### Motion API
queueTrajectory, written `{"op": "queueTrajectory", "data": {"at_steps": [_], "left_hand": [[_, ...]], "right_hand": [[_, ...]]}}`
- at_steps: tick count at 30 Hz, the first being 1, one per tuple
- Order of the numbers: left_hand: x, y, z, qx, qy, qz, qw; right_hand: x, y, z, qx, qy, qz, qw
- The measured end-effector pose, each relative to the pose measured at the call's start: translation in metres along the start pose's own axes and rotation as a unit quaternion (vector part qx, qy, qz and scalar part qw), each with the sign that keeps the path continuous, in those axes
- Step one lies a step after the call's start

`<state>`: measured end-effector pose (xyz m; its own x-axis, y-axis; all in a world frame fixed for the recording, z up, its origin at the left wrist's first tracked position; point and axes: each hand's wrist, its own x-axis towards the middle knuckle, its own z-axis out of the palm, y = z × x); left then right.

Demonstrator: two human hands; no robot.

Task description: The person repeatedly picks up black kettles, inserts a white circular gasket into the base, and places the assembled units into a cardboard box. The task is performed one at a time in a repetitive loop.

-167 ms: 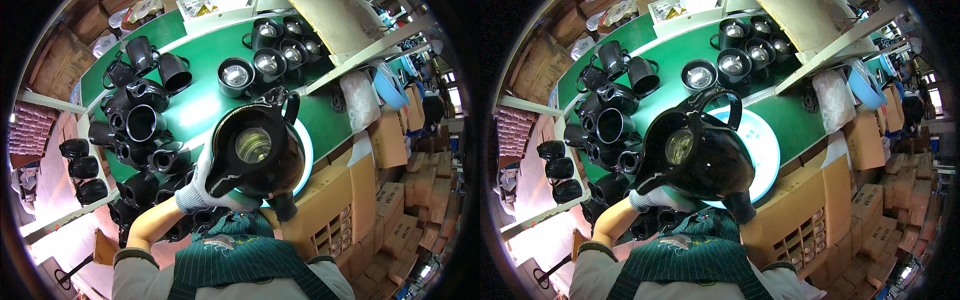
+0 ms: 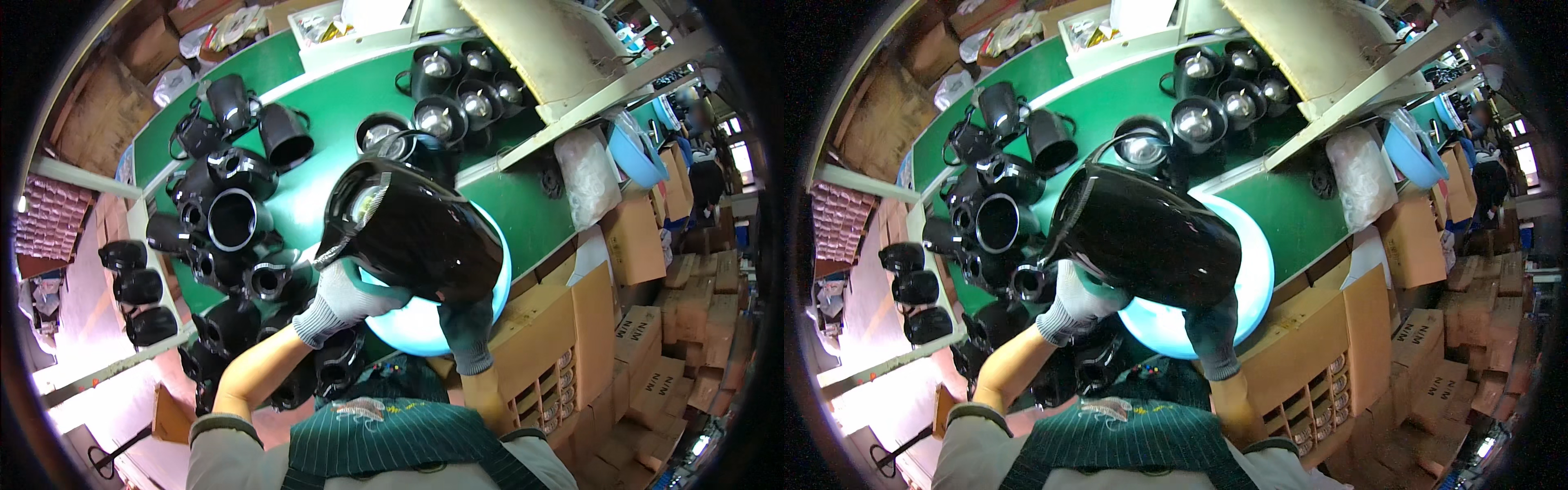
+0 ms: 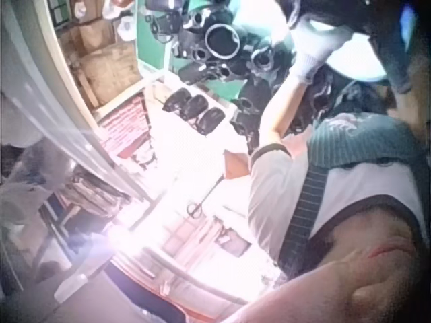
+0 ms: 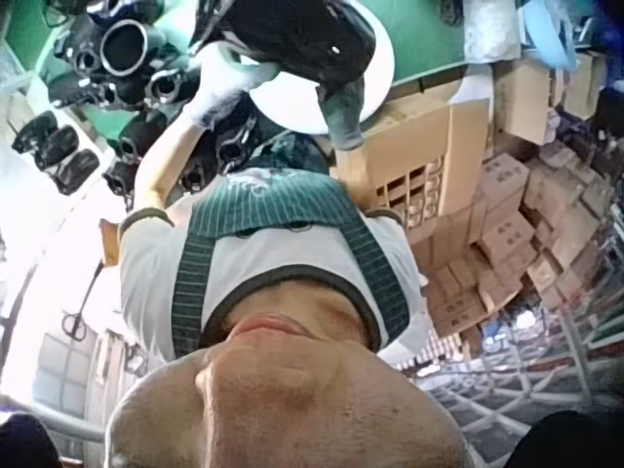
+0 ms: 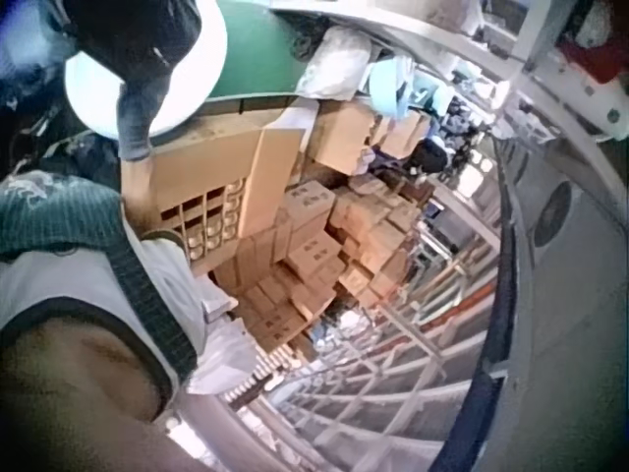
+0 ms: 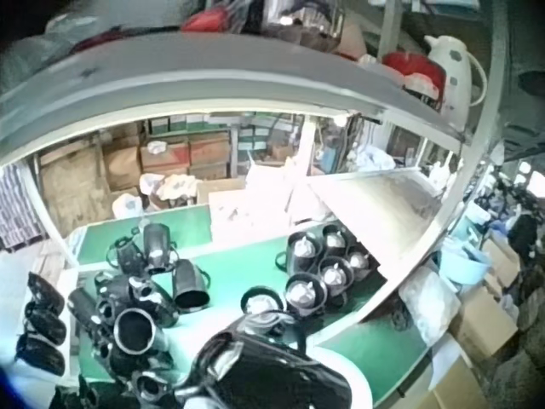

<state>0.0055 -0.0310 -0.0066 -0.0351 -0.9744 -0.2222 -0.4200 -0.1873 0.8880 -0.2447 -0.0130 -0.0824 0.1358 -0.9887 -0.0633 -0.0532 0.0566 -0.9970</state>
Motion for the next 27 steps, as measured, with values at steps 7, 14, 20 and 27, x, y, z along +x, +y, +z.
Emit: {"op": "queueTrajectory", "data": {"at_steps": [7,14,20,27], "left_hand": [[0.1,-0.068,-0.017,-0.468,0.133,-0.029,0.873],[0.099,-0.128,-0.033,-0.109,0.123,0.047,0.985],[0.032,-0.114,-0.028,-0.151,0.087,-0.028,0.984],[0.048,-0.112,-0.026,0.06,0.018,0.06,0.996]], "right_hand": [[0.136,-0.077,0.075,0.084,0.004,-0.066,0.994],[0.378,-0.028,0.139,-0.441,-0.085,-0.281,0.848],[0.458,0.036,0.163,-0.706,-0.108,-0.138,0.686],[0.42,0.003,0.148,-0.64,-0.077,-0.161,0.747]]}}
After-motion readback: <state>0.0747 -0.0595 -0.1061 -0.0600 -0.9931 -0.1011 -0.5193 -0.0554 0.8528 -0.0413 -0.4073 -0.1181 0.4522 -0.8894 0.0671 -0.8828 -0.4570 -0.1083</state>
